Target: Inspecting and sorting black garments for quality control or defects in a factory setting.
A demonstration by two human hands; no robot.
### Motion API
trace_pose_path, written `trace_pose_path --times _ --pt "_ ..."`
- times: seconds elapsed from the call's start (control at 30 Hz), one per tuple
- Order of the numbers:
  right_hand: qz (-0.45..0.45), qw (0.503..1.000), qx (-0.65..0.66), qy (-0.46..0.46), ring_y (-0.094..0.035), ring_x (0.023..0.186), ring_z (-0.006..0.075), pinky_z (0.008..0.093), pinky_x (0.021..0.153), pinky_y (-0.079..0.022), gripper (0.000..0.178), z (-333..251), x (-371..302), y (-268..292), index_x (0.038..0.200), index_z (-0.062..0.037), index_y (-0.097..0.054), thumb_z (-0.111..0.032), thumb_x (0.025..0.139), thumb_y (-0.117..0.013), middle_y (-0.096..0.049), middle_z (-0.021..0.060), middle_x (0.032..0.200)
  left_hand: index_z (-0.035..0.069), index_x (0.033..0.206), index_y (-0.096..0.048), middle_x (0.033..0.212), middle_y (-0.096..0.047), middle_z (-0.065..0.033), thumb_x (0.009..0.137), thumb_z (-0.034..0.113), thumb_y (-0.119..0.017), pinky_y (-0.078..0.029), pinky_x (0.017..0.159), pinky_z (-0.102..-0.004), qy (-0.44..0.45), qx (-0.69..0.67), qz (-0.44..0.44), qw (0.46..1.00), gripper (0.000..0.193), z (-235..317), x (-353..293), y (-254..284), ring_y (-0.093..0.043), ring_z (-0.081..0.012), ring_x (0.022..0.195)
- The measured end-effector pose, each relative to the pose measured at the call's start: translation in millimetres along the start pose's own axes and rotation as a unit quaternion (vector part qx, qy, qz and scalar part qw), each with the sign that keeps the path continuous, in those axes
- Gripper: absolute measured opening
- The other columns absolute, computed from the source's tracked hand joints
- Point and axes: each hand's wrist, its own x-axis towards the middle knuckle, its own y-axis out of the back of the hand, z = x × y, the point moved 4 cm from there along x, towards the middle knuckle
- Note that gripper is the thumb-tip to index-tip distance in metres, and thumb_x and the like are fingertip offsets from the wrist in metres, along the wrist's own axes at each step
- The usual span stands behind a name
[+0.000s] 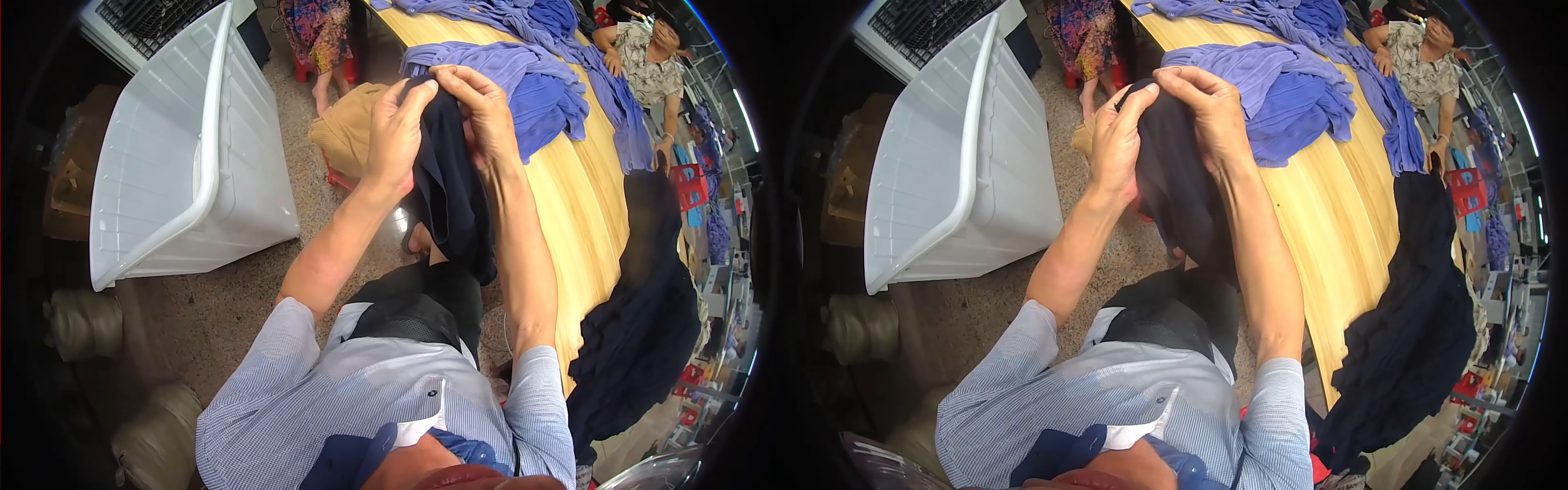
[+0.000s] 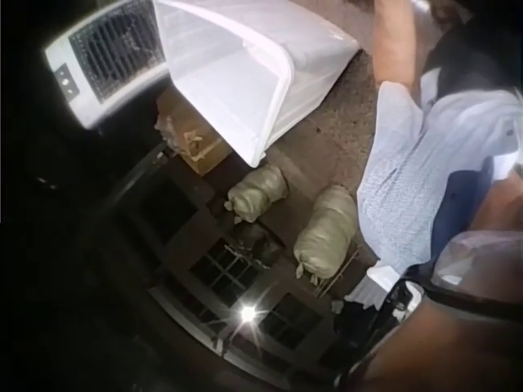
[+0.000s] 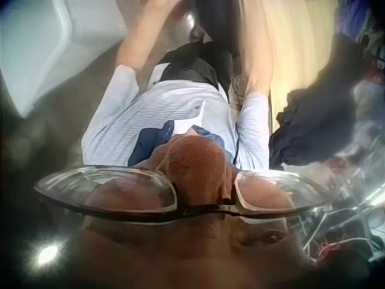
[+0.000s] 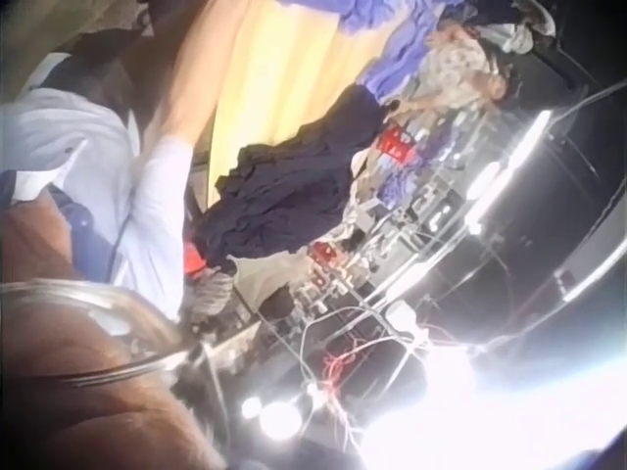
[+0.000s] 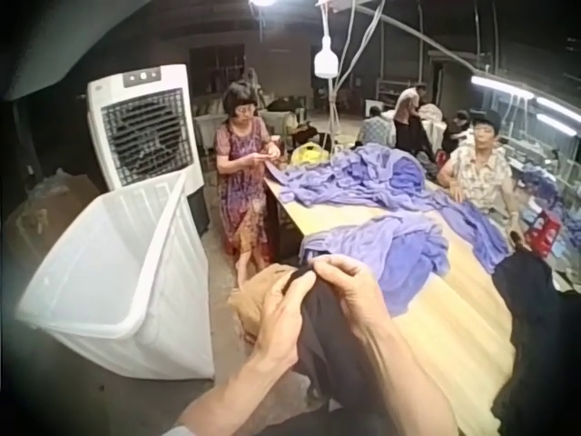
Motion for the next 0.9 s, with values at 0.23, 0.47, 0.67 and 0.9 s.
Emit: trace_pose_path --times 0.23,0.47,0.67,0.9 --pt "0.071 0.997 0.015 0.027 -0.074 0.093 0.0117 0.0255 0.087 -0.058 0.02 -1 13 18 0.112 0.0016 -0.083 -0.011 0.096 -0.086 -0.082 0.0062 0.103 0.006 0.113 -0.076 0.104 -0.074 0.0043 0.108 0.013 -0.068 -0.051 0.086 -0.0219 0.014 -0.011 0.001 1.0 0.011 -4 3 1 -0.066 -0.0027 0.095" --pt "0.106 0.981 -0.124 0.109 -0.07 0.091 0.0101 0.025 0.085 -0.054 0.023 -12 12 29 0.111 0.001 -0.084 -0.017 0.097 -0.087 -0.081 0.0043 0.098 0.007 0.107 -0.075 0.102 -0.073 0.0056 0.108 0.013 -0.069 -0.049 0.087 -0.0214 0.011 -0.008 0.003 1.0 0.009 -4 8 2 -0.065 -0.002 0.094" --pt "0.124 0.935 -0.272 0.191 -0.066 0.079 0.0064 0.024 0.074 -0.052 0.021 -38 11 44 0.101 0.0015 -0.084 -0.019 0.097 -0.087 -0.079 0.0015 0.087 0.006 0.106 -0.075 0.101 -0.071 0.0063 0.107 0.013 -0.07 -0.048 0.086 -0.0214 0.006 -0.013 -0.03 0.999 0.008 -15 22 -9 -0.062 -0.0019 0.092" --pt "0.179 0.832 -0.428 0.303 -0.069 0.078 0.0141 0.0325 0.075 -0.055 0.019 -83 -13 73 0.098 0.0018 -0.081 -0.017 0.097 -0.084 -0.078 0.01 0.087 0.005 0.105 -0.076 0.1 -0.071 0.0063 0.109 0.012 -0.067 -0.048 0.081 -0.0216 0.012 -0.002 -0.072 0.997 0.012 -45 35 -59 -0.061 -0.002 0.09"
